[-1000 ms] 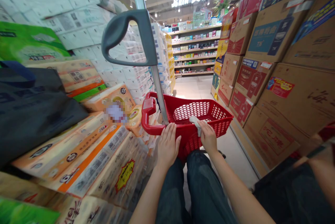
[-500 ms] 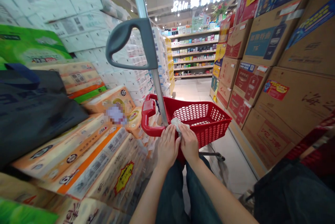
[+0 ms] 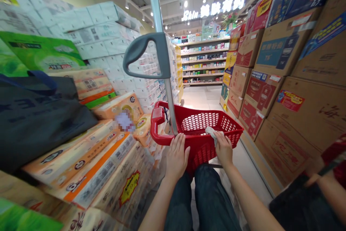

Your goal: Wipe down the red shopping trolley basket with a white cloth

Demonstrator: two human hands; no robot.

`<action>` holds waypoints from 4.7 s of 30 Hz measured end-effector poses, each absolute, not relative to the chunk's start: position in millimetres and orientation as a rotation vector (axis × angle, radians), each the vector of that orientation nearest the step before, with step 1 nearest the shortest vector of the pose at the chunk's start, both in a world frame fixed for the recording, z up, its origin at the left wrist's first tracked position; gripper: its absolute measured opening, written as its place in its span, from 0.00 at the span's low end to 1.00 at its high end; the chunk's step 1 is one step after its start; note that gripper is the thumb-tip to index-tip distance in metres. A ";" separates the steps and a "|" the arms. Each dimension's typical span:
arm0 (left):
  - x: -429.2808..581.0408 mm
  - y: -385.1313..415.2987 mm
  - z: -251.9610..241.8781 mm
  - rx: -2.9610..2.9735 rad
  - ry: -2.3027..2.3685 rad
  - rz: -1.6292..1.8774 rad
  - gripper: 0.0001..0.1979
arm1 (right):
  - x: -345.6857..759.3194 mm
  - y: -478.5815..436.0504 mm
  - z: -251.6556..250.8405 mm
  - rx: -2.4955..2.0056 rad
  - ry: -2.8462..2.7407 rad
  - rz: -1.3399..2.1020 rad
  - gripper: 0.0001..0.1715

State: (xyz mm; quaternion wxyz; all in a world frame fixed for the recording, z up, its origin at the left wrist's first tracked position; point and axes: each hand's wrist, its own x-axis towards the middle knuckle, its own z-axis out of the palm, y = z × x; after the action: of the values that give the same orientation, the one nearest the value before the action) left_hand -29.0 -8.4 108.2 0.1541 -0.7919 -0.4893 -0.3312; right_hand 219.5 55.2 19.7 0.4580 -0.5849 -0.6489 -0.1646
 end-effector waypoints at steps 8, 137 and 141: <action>-28.0 -6.3 104.5 -2.262 -1.397 -0.991 0.23 | 109.4 25.4 65.3 -1.229 -1.687 -0.238 0.26; 23.3 16.4 65.0 -2.490 -1.367 -0.756 0.30 | 274.2 24.6 -8.0 -1.546 -1.309 -0.270 0.31; 26.2 15.3 64.0 -2.474 -1.370 -0.779 0.30 | 208.7 27.4 8.7 -1.533 -1.482 -0.283 0.33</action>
State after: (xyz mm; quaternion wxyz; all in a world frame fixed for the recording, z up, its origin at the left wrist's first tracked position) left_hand 26.2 15.3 64.0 0.1041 -0.8388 -0.4647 -0.2640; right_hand 208.7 27.4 8.7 0.4751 -0.6271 -0.6063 -0.1156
